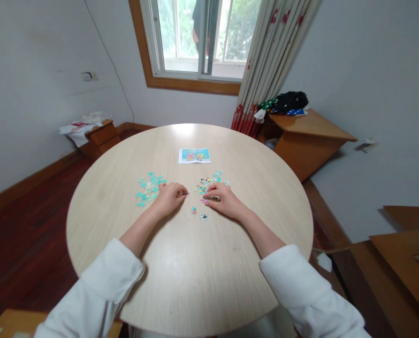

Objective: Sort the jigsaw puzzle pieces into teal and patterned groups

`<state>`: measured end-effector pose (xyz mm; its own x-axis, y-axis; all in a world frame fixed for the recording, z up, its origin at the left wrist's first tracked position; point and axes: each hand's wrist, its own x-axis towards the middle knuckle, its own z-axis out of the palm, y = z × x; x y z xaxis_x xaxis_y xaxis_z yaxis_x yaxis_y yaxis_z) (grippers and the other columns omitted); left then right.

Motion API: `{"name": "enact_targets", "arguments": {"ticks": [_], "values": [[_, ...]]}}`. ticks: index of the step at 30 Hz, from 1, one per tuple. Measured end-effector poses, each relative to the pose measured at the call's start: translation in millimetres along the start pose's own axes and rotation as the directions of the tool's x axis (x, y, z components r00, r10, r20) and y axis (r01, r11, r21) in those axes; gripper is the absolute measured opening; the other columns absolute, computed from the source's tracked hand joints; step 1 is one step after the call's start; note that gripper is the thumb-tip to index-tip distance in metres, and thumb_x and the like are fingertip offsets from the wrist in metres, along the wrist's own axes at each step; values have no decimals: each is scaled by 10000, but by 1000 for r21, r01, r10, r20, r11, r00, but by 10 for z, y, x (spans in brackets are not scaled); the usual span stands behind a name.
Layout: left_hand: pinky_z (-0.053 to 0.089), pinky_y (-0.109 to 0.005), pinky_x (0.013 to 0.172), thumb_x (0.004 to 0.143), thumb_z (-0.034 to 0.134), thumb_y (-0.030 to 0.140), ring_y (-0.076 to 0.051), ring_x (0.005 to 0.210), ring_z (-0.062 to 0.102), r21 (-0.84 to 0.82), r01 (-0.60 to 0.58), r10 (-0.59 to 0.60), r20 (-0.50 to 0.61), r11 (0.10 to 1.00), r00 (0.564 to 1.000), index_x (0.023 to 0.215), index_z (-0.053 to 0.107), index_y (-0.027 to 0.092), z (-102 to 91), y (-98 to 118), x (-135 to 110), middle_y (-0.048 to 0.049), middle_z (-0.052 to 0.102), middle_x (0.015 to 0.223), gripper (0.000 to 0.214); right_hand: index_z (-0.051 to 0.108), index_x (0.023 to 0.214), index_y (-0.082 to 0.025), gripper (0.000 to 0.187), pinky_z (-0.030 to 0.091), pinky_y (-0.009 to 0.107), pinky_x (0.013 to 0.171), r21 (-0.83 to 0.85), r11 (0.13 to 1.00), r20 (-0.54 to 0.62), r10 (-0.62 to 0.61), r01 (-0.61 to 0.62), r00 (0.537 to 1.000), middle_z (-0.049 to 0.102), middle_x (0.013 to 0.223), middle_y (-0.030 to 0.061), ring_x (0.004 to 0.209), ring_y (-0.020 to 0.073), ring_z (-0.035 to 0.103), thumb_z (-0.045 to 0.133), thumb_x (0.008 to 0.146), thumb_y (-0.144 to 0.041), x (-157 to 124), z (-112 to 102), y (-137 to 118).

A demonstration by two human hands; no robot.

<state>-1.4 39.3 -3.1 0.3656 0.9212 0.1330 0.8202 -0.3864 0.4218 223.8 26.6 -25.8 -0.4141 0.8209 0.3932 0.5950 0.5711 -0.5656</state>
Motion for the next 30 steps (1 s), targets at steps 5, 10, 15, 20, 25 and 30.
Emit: {"name": "enact_targets", "arguments": {"ticks": [5,10,15,20,25,30], "values": [[298,-441,907,808,585,174,-215,880,621,-28,-3,3,5,1000,1000,922,679,184,9,-5,-1,-56,708,915,148,743,841,-227,78,416,402,889,-17,1000,24,24,-24,999,630,961,54,948,194,565,727,765,-224,-5,-22,-15],[329,-430,922,805,599,194,-209,873,624,-47,-29,29,7,998,1000,923,686,184,15,-20,-2,-55,702,913,147,746,819,-232,50,403,414,904,-20,1000,49,19,-18,999,628,955,51,959,197,563,721,776,-233,-1,-13,-7],[394,-377,891,801,574,166,-186,876,618,-73,-92,93,6,993,996,946,692,182,26,-50,-4,-69,676,978,187,751,840,-239,69,400,406,909,-32,999,69,10,-7,998,635,970,47,958,192,563,719,780,-231,-10,-3,-3],[422,-355,883,808,534,147,-175,868,618,-112,-144,149,41,983,988,972,704,189,43,-56,-9,-74,672,981,240,750,909,-251,122,406,395,914,-34,999,94,9,-5,996,635,1000,51,975,192,561,704,797,-243,-20,-10,-21],[414,-359,884,809,526,136,-172,840,624,-130,-164,175,79,978,981,974,709,199,31,-28,-17,-67,692,982,255,746,887,-249,105,399,410,912,-44,998,64,44,-41,997,643,984,52,967,197,570,696,798,-222,-6,-10,4],[413,-348,860,797,556,156,-175,826,626,-103,-125,132,70,987,989,1001,700,189,9,-19,-10,-74,702,973,252,733,802,-229,47,370,438,909,-60,992,17,109,-108,994,645,969,58,969,210,580,707,780,-197,4,-36,2]]}}
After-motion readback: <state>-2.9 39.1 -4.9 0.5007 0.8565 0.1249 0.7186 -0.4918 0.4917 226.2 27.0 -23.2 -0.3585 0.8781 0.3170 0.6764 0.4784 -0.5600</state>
